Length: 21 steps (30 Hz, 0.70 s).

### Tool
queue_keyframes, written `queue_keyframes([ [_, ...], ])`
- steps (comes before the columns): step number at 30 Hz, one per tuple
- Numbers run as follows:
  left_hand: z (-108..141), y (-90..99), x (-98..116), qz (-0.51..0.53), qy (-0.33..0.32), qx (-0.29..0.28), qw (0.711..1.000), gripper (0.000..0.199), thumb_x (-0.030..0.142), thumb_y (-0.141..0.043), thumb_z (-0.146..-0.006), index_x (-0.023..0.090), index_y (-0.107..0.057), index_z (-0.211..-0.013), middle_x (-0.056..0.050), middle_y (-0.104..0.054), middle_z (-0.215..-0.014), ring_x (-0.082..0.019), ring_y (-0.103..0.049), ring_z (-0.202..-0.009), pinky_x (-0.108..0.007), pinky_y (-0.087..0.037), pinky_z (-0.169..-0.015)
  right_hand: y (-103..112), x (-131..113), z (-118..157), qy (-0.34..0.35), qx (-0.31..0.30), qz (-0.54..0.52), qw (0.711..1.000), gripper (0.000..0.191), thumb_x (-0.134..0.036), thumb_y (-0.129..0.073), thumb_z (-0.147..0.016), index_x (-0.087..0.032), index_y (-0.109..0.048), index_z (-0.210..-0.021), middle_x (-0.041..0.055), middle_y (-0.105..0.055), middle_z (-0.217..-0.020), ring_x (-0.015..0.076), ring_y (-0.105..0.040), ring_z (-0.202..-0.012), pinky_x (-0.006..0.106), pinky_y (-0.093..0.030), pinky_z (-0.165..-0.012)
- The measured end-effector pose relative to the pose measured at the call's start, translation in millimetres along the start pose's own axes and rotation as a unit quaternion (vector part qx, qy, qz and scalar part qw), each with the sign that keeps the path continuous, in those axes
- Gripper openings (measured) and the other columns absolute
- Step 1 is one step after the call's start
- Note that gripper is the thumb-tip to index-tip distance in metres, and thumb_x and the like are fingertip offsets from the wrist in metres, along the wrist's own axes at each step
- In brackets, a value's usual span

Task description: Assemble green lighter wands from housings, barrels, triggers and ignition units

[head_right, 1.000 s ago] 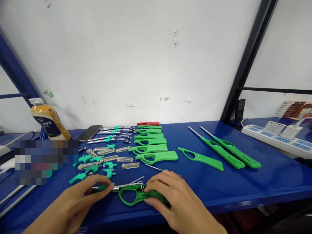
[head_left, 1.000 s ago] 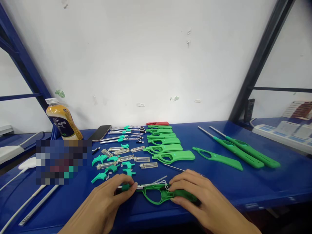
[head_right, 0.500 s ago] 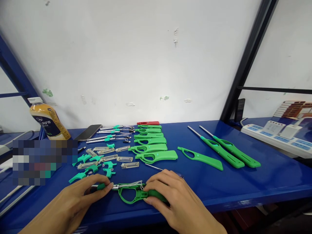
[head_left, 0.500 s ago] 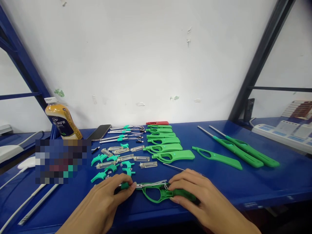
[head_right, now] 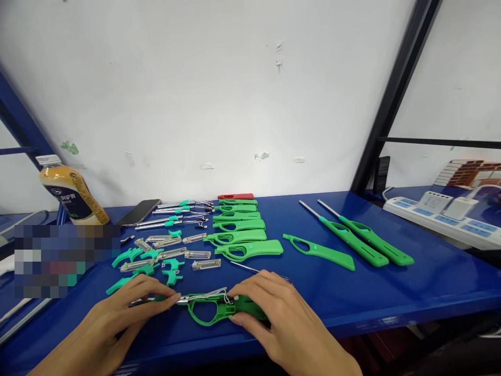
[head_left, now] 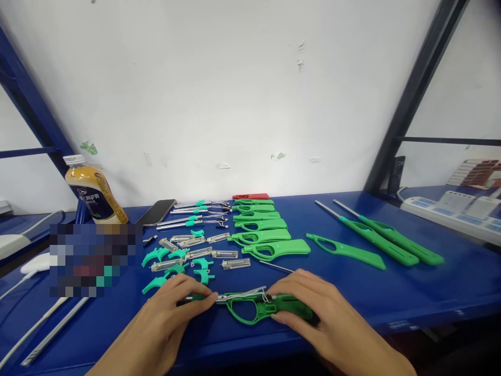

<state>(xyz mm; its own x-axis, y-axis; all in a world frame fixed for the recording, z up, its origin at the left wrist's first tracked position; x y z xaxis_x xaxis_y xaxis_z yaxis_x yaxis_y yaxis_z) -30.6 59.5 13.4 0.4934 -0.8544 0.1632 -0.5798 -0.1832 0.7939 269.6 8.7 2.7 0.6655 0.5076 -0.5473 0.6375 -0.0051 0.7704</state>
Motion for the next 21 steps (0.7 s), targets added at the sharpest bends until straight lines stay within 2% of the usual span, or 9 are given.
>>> queue_keyframes([
  [4, 2, -3.5, -2, -0.001, -0.011, -0.005, 1.000, 0.055, 0.000, -0.042, -0.099, 0.035, -0.073, -0.129, 0.000, -0.078, -0.112, -0.014, -0.072, -0.098, -0.021, -0.058, -0.085, -2, 1, 0, 0.007, 0.007, 0.006, 1.000, 0.020, -0.036, -0.067, -0.108, -0.031, -0.070, -0.127, 0.0015, -0.076, -0.127, 0.0219, -0.070, -0.118, 0.040, -0.047, -0.117],
  [8, -3, 3.8, 5, -0.024, -0.009, -0.025, 0.999, 0.055, 0.002, -0.046, -0.098, 0.036, -0.074, -0.130, 0.000, -0.079, -0.112, -0.014, -0.074, -0.096, -0.021, -0.060, -0.085, -1, 2, 0, 0.002, 0.002, 0.004, 1.000, 0.018, -0.035, -0.063, -0.110, -0.030, -0.069, -0.126, 0.0017, -0.074, -0.128, 0.0215, -0.068, -0.119, 0.040, -0.047, -0.117],
  [11, -6, 9.5, 10, -0.037, -0.017, -0.043, 0.998, 0.054, 0.001, -0.047, -0.096, 0.034, -0.077, -0.127, -0.001, -0.080, -0.109, -0.014, -0.076, -0.092, -0.020, -0.061, -0.083, 1, 0, -1, 0.003, 0.009, -0.002, 1.000, 0.019, -0.030, -0.054, -0.113, -0.030, -0.070, -0.125, 0.0022, -0.073, -0.128, 0.0214, -0.068, -0.119, 0.040, -0.047, -0.117],
  [14, -6, 9.9, 9, -0.048, -0.014, -0.055, 0.997, 0.052, 0.002, -0.047, -0.096, 0.033, -0.077, -0.126, -0.003, -0.079, -0.111, -0.015, -0.076, -0.092, -0.021, -0.061, -0.083, 1, -1, -2, 0.000, 0.016, -0.016, 1.000, 0.029, -0.023, -0.044, -0.115, -0.029, -0.071, -0.122, 0.0029, -0.074, -0.126, 0.0205, -0.070, -0.115, 0.038, -0.050, -0.111],
  [21, 1, 4.6, 4, -0.060, -0.018, -0.084, 0.994, 0.053, 0.001, -0.045, -0.098, 0.030, -0.072, -0.133, -0.005, -0.077, -0.116, -0.016, -0.074, -0.098, -0.025, -0.061, -0.087, 3, 3, -5, -0.044, 0.016, -0.051, 0.998, 0.016, -0.032, -0.058, -0.112, -0.031, -0.074, -0.113, 0.0001, -0.076, -0.119, 0.0201, -0.070, -0.112, 0.036, -0.049, -0.107],
])
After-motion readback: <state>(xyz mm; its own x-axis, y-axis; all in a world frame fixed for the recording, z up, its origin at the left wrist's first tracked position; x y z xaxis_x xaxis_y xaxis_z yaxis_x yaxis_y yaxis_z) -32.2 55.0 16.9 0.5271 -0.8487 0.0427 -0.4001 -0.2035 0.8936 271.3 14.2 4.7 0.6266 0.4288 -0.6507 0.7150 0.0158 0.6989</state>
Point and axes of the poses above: each hand's wrist, its own z-axis away from the middle knuckle, its own y-axis out of the back of the hand, x = y × z, the point moved 2 cm from there along -z, towards the middle knuckle
